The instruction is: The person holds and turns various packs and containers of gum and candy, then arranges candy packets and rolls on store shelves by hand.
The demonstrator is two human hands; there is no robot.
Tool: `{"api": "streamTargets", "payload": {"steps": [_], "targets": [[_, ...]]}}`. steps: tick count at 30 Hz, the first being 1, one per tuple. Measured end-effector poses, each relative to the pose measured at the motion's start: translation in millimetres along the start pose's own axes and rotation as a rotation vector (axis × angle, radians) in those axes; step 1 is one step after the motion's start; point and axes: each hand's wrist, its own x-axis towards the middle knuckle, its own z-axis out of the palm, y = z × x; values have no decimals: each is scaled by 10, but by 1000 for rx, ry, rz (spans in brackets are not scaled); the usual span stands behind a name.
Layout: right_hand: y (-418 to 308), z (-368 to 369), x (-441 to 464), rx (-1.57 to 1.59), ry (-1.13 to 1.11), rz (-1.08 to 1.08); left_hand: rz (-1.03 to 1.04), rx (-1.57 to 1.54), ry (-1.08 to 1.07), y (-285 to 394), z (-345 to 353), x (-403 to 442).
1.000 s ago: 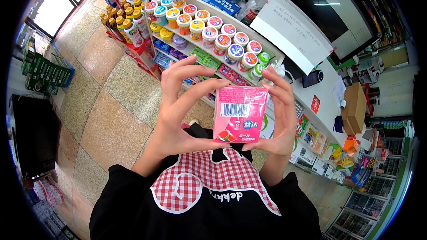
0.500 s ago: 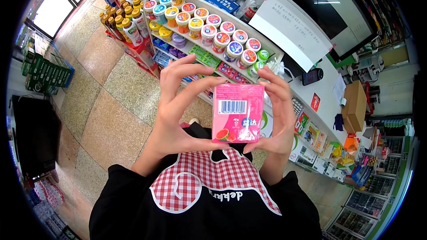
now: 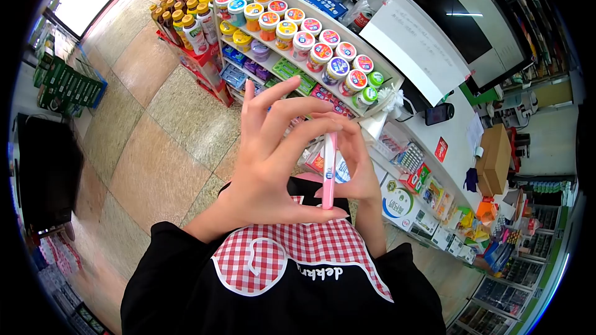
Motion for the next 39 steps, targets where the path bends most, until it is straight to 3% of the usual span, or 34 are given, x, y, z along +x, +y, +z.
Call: {"api": "streamTargets", "payload": {"steps": [8,18,39], "targets": [[81,77,-43,93,-22,34,-9,10,28,45,38,-55],[-394,-146,-132,-495,173,-211,-8,4,-42,-72,-125,-73],[-719,-61,-194,-635,223,-314,33,52,-37,-56,-151,-124]]}}
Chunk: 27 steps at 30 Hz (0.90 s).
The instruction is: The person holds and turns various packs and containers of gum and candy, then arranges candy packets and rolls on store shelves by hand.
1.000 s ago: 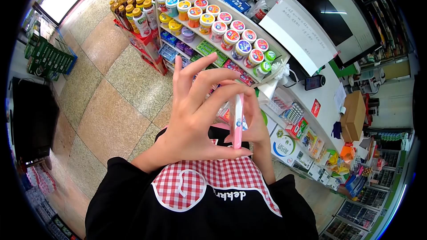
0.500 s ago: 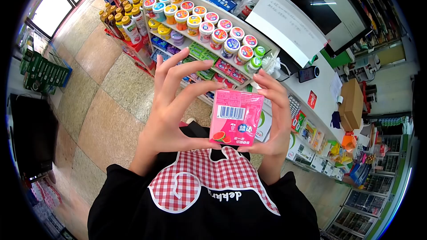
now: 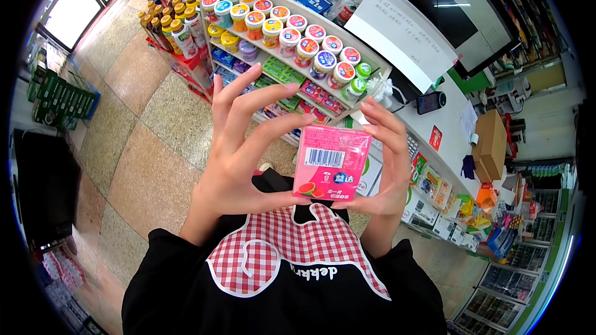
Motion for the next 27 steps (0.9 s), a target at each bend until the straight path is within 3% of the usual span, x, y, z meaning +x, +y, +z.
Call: {"api": "streamTargets", "payload": {"steps": [14,21,27], "targets": [[-127,63,-9,-259,31,-210,109,162,113,-70,121,-47],[-169,62,81,-259,-23,-98,179,148,19,25,201,-35],[-167,62,156,-280,-92,-68,84,56,-86,63,217,50]]}}
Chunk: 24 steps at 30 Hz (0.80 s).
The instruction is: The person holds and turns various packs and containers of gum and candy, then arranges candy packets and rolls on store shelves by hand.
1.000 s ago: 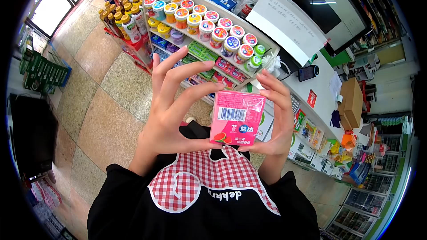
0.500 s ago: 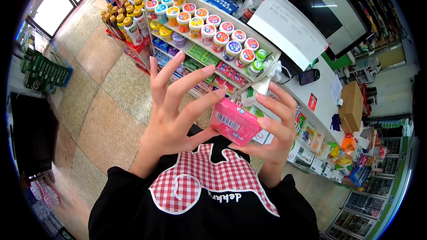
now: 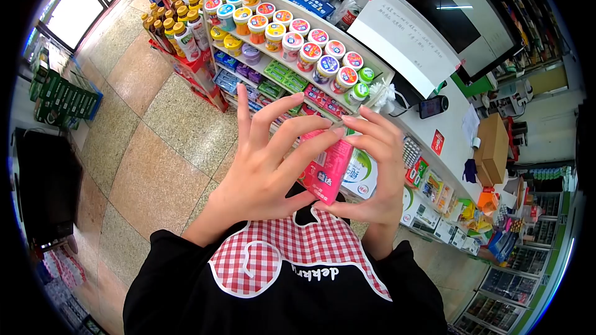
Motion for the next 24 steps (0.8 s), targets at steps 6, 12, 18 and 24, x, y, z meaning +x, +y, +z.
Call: {"api": "streamTargets", "payload": {"steps": [6,12,18,24], "targets": [[24,36,12,-7,-26,-5,3,77,-22,-1,-12,12],[126,102,-20,173,-33,26,-69,-113,10,-92,5,11],[239,245,-91,275,-110,153,-58,-762,152,-325,116,-36],[195,277,-42,266,-32,144,-14,-1013,159,-355,210,-34]]}}
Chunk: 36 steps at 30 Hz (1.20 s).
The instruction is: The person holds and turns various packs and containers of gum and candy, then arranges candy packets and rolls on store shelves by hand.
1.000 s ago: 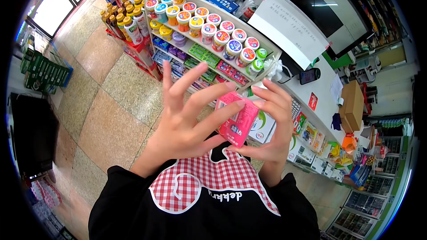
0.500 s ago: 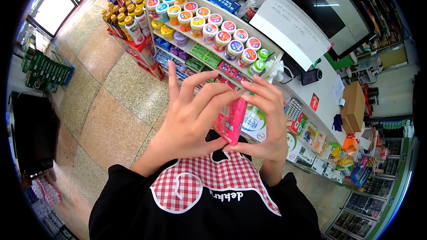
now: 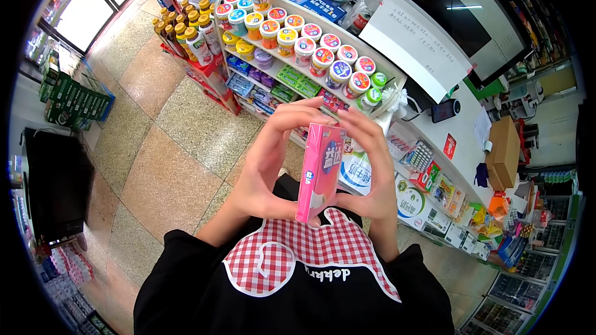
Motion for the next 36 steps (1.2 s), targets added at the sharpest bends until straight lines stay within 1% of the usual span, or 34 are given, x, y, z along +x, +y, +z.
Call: {"api": "streamTargets", "payload": {"steps": [2,5,8,11,21,24,28,31,36], "targets": [[-10,26,-3,38,67,7,14,-36,6,-26,6,1],[-68,-22,58,0,9,-40,21,0,-5,-56,0,3],[2,12,48,23,41,-42,16,26,-12,-77,-2,5],[-67,-8,94,-17,15,-8,2,-1,6,-98,-6,-9],[-95,-6,144,-102,30,0,-48,-50,12,-144,-39,-37],[-161,-90,162,-207,15,13,-81,177,3,-38,-125,-22],[-188,-133,149,-360,4,38,-85,648,-84,157,-219,23],[-201,-136,134,-411,-24,52,-89,825,-127,212,-207,20],[-245,-125,119,-428,-48,62,-115,900,-123,217,-208,-6]]}}
